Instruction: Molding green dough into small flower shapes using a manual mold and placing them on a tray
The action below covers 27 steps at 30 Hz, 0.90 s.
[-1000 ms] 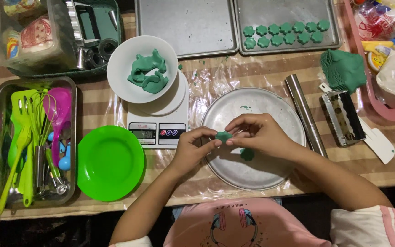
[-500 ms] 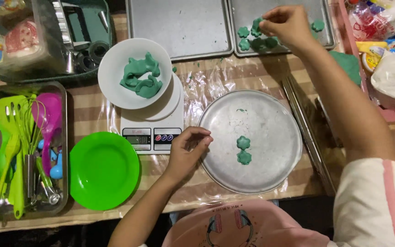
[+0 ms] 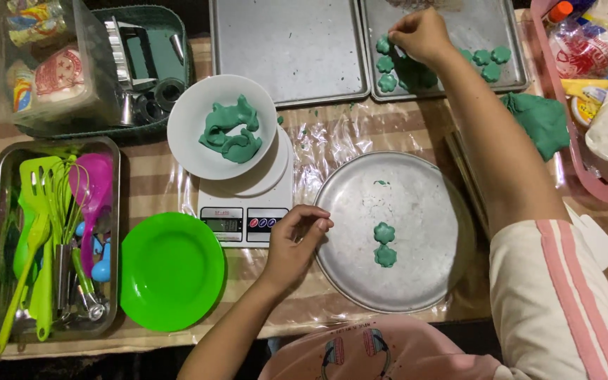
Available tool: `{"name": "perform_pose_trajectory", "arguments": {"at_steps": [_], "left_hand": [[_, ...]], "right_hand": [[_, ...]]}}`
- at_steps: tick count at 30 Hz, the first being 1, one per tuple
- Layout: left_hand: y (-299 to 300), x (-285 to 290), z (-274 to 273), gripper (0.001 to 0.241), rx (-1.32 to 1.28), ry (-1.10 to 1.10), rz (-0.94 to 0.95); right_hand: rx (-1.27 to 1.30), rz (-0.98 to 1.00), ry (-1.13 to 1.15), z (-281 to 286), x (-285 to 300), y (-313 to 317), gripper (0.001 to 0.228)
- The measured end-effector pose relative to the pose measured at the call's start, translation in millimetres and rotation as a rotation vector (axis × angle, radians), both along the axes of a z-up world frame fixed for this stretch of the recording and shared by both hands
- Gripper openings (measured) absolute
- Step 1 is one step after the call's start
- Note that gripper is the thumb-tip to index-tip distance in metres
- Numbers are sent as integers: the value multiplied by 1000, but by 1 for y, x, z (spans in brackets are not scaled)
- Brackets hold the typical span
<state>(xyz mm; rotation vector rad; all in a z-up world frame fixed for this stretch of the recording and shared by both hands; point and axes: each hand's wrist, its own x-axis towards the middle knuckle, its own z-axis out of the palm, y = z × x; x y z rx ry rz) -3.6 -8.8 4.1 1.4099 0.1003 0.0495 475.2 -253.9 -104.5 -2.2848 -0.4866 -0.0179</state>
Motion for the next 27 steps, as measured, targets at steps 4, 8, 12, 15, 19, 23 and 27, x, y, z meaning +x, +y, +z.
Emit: {"name": "perform_pose_trajectory", "arguments": {"at_steps": [4, 8, 12, 15, 19, 23, 27], "left_hand": [[1, -1, 2, 19, -1, 9, -22], [1, -1, 1, 18, -6, 8, -17], [-1, -2, 1, 18, -31, 37, 17], [0, -2, 5, 18, -32, 41, 18], [0, -3, 7, 21, -37, 47, 11], [0, -3, 4, 18, -59, 55, 24], [0, -2, 3, 18, -68, 53, 17]], "right_hand": [[-154, -4, -64, -19, 16, -8, 23], [-42, 49, 73, 19, -17, 10, 17], [-190, 41, 20, 26, -21, 16, 27], [-201, 92, 36, 37, -28, 20, 24], [-168, 127, 40, 50, -40, 24, 21], [-156, 150, -13, 46, -41, 27, 23], [-216, 160, -54, 44, -39, 27, 23]]}}
